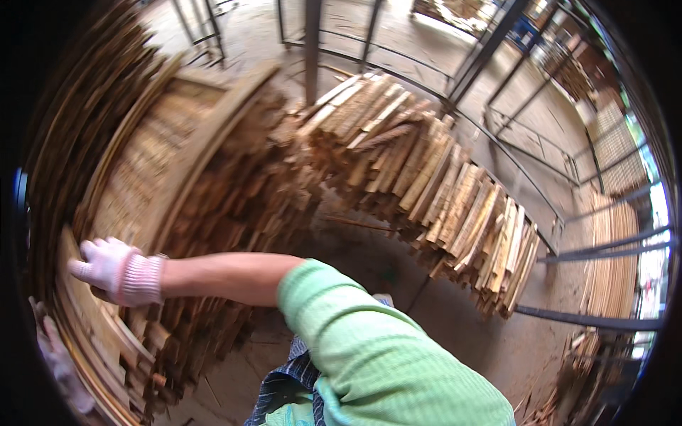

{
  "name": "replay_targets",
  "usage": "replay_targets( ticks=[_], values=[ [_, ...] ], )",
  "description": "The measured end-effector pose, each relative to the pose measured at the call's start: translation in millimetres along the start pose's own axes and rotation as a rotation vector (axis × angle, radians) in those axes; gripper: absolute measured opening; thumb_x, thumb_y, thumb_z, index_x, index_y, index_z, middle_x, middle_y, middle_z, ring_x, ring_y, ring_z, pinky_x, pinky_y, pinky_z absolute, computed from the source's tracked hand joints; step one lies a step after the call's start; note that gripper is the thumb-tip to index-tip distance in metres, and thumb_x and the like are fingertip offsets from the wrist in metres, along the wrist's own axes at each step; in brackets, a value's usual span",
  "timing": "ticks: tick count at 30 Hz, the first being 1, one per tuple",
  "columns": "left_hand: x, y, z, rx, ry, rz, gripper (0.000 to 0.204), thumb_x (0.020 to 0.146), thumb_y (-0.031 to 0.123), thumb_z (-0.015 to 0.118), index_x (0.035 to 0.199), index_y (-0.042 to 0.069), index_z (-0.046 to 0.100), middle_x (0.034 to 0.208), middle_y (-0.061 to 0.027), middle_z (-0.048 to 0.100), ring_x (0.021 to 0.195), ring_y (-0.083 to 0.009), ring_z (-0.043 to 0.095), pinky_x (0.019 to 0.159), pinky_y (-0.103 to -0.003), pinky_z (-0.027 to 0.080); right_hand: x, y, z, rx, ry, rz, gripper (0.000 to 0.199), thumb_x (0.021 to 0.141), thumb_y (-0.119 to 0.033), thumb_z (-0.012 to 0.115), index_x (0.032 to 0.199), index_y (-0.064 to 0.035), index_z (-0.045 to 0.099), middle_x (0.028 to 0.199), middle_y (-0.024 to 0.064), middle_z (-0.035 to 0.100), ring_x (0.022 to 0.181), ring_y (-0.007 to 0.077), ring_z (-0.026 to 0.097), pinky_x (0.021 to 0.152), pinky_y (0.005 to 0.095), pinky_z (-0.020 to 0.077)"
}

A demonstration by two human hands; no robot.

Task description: The person lifts bundles of wooden slats from a rack and stacks them onto a larger pile.

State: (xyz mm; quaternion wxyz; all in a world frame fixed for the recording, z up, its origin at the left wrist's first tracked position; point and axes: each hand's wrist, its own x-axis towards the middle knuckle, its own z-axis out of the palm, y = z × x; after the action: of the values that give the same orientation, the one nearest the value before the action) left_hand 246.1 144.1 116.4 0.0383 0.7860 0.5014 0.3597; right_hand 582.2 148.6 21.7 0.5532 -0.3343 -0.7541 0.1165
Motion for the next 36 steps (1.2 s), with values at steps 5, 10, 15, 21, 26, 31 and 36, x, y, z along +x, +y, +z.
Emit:
replay_targets(
  ticks=[5, 10, 15, 21, 26, 31, 36],
  values=[
    [-58, 287, 278, -0.186, -0.617, 0.503, 0.047, 0.090, 0.002, 0.062, 0.136, 0.000, 0.055, 0.132, -0.0148, 0.061, 0.127, -0.0253, 0.056, 0.108, -0.039, 0.046, -249, 94, -214, -0.117, 0.205, 0.520, 0.052, 0.081, -0.010, 0.065, 0.131, -0.0030, 0.054, 0.114, 0.0208, 0.063, 0.104, 0.0389, 0.060, 0.087, 0.0446, 0.0523],
    [-222, 394, 598, -0.515, -1.314, -0.335, 0.043, 0.093, 0.013, 0.061, 0.134, 0.004, 0.055, 0.125, -0.0142, 0.062, 0.111, -0.0239, 0.063, 0.100, -0.034, 0.048, -606, 173, -357, -0.237, 0.405, 1.969, 0.058, 0.087, -0.033, 0.050, 0.137, -0.0037, 0.055, 0.138, 0.0247, 0.055, 0.131, 0.0382, 0.050, 0.110, 0.0439, 0.0401],
    [-350, 482, 849, -1.189, -1.606, -1.433, 0.009, 0.100, 0.021, 0.057, 0.103, 0.014, 0.052, 0.073, 0.0068, 0.040, 0.054, -0.0033, 0.035, 0.046, -0.020, 0.031, -816, 171, -433, -0.445, 0.667, 2.326, 0.060, 0.090, -0.035, 0.056, 0.142, -0.0073, 0.046, 0.137, 0.0282, 0.053, 0.124, 0.0451, 0.054, 0.103, 0.0490, 0.0459],
    [-397, 552, 990, -0.407, -1.730, -1.077, 0.097, 0.086, 0.077, 0.052, 0.151, 0.007, 0.039, 0.148, -0.0159, 0.046, 0.127, -0.0272, 0.049, 0.105, -0.041, 0.041, -853, 220, -492, -0.924, 0.689, 2.359, 0.079, 0.092, -0.048, 0.059, 0.152, -0.0054, 0.029, 0.133, 0.0283, 0.049, 0.119, 0.0464, 0.051, 0.098, 0.0522, 0.0460],
    [-447, 549, 1016, -0.816, -1.470, -1.537, 0.095, 0.088, 0.070, 0.059, 0.151, 0.002, 0.038, 0.156, -0.0136, 0.039, 0.140, -0.0251, 0.040, 0.116, -0.038, 0.032, -839, 254, -474, -0.979, 0.581, 2.510, 0.101, 0.085, -0.068, 0.057, 0.152, -0.0015, 0.020, 0.132, 0.0270, 0.042, 0.118, 0.0479, 0.045, 0.097, 0.0597, 0.0406],
    [-429, 565, 984, -0.566, -1.582, -1.291, 0.092, 0.088, 0.076, 0.052, 0.145, 0.004, 0.048, 0.131, -0.0133, 0.059, 0.114, -0.0203, 0.058, 0.099, -0.037, 0.048, -833, 242, -505, -0.517, 0.841, 2.480, 0.109, 0.084, -0.078, 0.052, 0.157, -0.0057, 0.016, 0.149, 0.0365, 0.028, 0.134, 0.0528, 0.039, 0.109, 0.0546, 0.0365],
    [-428, 595, 961, -0.601, -1.692, -1.071, 0.101, 0.088, 0.076, 0.048, 0.154, 0.003, 0.026, 0.150, -0.0199, 0.039, 0.137, -0.0308, 0.039, 0.113, -0.043, 0.035, -815, 223, -516, -0.038, 1.427, 1.827, 0.068, 0.095, -0.035, 0.068, 0.140, 0.0012, 0.033, 0.128, 0.0139, 0.055, 0.113, 0.0232, 0.054, 0.102, 0.0384, 0.0422]
  ],
)
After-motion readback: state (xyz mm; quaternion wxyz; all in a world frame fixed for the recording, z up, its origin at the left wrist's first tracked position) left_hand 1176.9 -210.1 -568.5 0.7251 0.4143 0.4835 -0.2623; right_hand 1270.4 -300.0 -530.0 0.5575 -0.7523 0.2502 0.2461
